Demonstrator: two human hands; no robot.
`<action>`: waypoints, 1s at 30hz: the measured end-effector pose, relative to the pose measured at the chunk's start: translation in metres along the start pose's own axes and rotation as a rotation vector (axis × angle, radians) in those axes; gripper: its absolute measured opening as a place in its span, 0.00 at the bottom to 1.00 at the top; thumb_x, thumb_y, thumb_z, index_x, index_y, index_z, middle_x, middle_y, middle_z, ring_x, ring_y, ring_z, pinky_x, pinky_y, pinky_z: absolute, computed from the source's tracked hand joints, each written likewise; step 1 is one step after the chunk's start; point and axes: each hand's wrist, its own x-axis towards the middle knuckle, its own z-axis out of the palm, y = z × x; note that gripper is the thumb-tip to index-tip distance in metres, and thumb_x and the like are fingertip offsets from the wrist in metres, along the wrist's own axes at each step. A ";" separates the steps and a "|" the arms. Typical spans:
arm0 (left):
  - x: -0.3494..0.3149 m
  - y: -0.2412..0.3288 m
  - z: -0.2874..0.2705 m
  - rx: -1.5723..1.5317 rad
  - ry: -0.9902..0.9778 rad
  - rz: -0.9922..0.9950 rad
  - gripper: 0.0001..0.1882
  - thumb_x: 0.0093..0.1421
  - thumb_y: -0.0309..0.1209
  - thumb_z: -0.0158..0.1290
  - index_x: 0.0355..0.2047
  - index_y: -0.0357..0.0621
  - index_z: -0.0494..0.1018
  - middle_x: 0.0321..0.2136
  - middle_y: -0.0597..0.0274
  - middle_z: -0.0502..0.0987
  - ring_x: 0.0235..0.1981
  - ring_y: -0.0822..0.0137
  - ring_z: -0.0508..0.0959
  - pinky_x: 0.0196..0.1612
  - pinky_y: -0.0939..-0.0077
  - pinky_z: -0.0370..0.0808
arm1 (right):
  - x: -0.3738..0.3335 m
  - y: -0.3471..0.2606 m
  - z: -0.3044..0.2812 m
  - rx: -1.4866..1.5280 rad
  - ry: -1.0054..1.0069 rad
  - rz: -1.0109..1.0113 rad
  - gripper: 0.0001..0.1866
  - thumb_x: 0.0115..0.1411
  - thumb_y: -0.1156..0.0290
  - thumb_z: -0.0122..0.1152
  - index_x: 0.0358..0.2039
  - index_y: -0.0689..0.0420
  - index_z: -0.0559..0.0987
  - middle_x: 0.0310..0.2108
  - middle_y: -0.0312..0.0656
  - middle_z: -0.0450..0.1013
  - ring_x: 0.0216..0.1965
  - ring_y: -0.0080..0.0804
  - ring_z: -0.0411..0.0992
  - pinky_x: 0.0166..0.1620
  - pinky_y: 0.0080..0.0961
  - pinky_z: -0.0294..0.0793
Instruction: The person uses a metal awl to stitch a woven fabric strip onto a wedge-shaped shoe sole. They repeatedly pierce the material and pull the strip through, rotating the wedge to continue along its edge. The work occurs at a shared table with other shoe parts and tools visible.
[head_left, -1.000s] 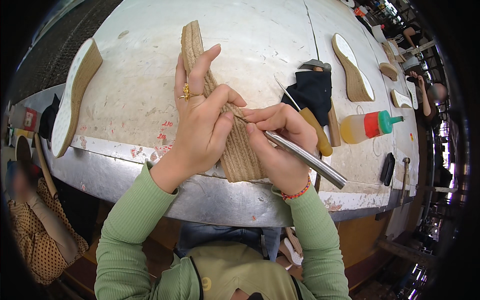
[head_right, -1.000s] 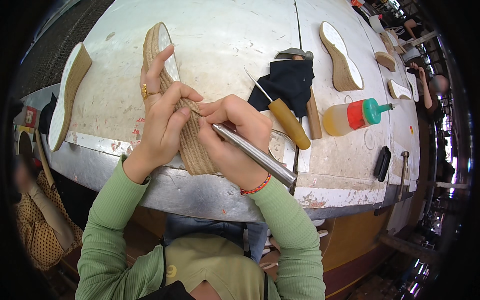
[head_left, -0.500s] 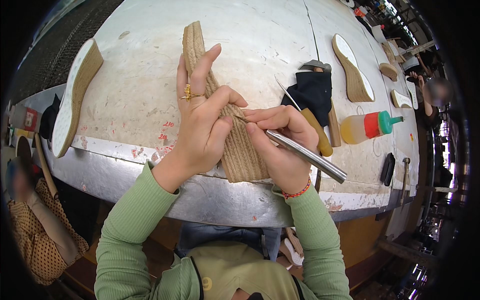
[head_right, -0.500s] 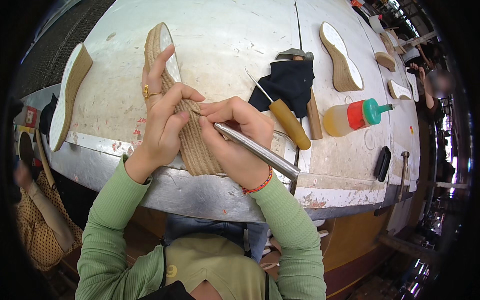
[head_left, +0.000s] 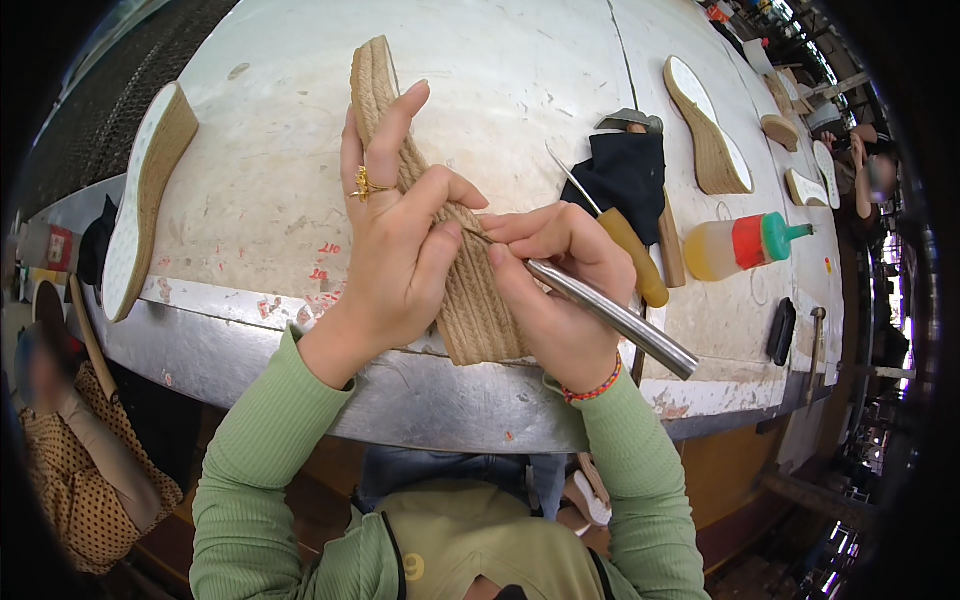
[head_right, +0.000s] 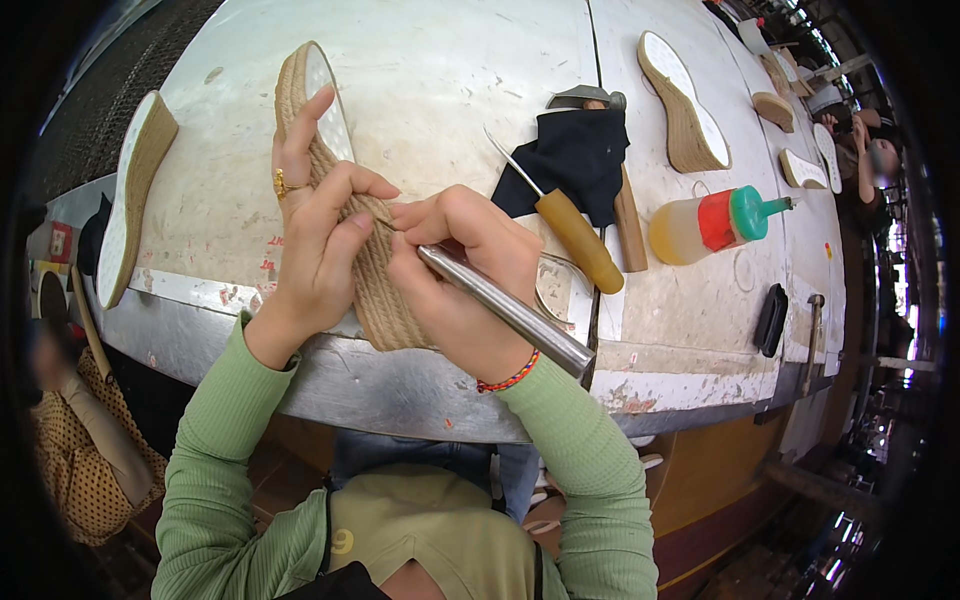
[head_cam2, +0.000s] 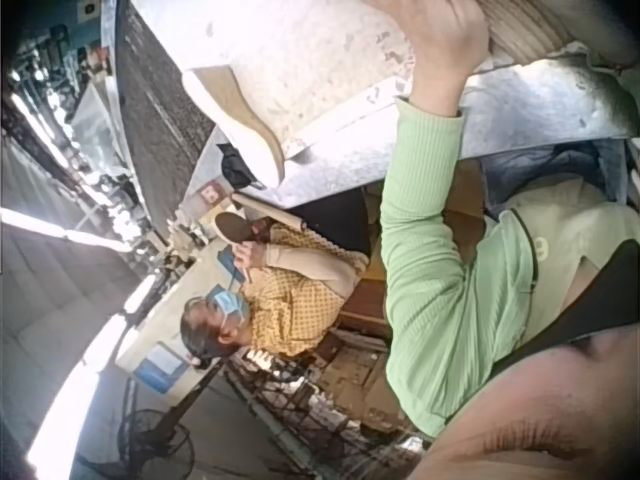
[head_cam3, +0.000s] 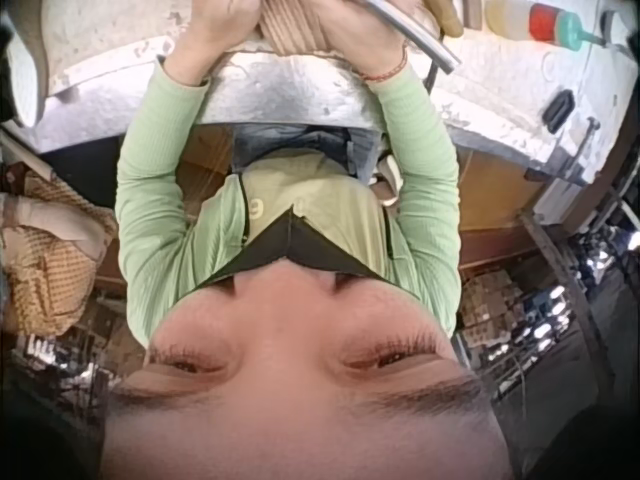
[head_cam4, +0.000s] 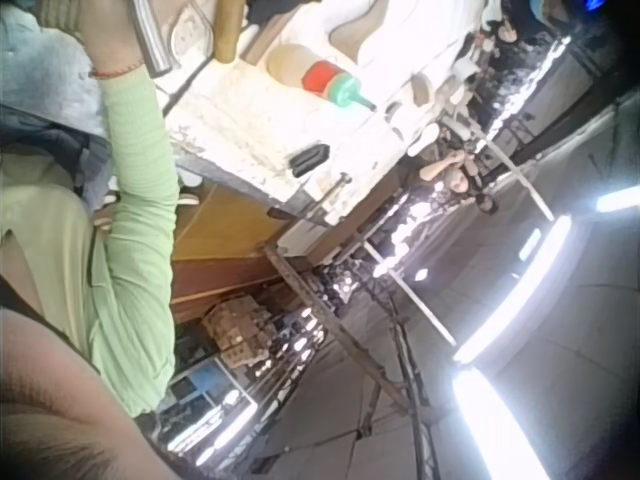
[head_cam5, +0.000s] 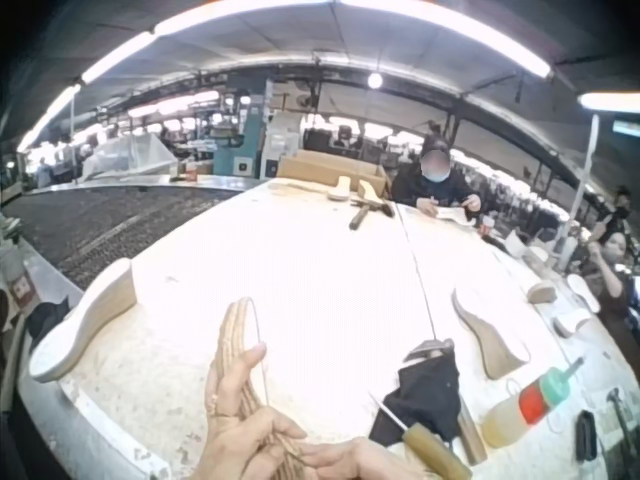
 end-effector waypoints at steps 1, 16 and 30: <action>0.000 0.000 0.000 -0.002 -0.004 0.004 0.07 0.50 0.28 0.45 0.26 0.43 0.73 0.64 0.41 0.52 0.67 0.43 0.45 0.67 0.43 0.33 | 0.000 0.000 0.000 -0.028 -0.004 0.009 0.08 0.51 0.88 0.60 0.24 0.63 0.70 0.30 0.47 0.75 0.40 0.33 0.77 0.43 0.25 0.76; 0.000 0.001 0.001 0.029 0.003 0.014 0.08 0.49 0.29 0.45 0.26 0.42 0.73 0.64 0.39 0.53 0.67 0.47 0.48 0.67 0.44 0.34 | 0.002 0.004 0.000 0.040 -0.002 -0.052 0.08 0.52 0.87 0.60 0.24 0.63 0.70 0.29 0.46 0.74 0.39 0.33 0.77 0.43 0.24 0.75; -0.001 0.004 -0.001 0.091 -0.031 -0.022 0.09 0.59 0.35 0.51 0.28 0.43 0.75 0.67 0.47 0.49 0.67 0.51 0.48 0.64 0.58 0.48 | 0.012 0.005 -0.035 0.393 0.300 0.116 0.06 0.51 0.83 0.60 0.26 0.61 0.71 0.27 0.43 0.76 0.32 0.24 0.75 0.37 0.19 0.73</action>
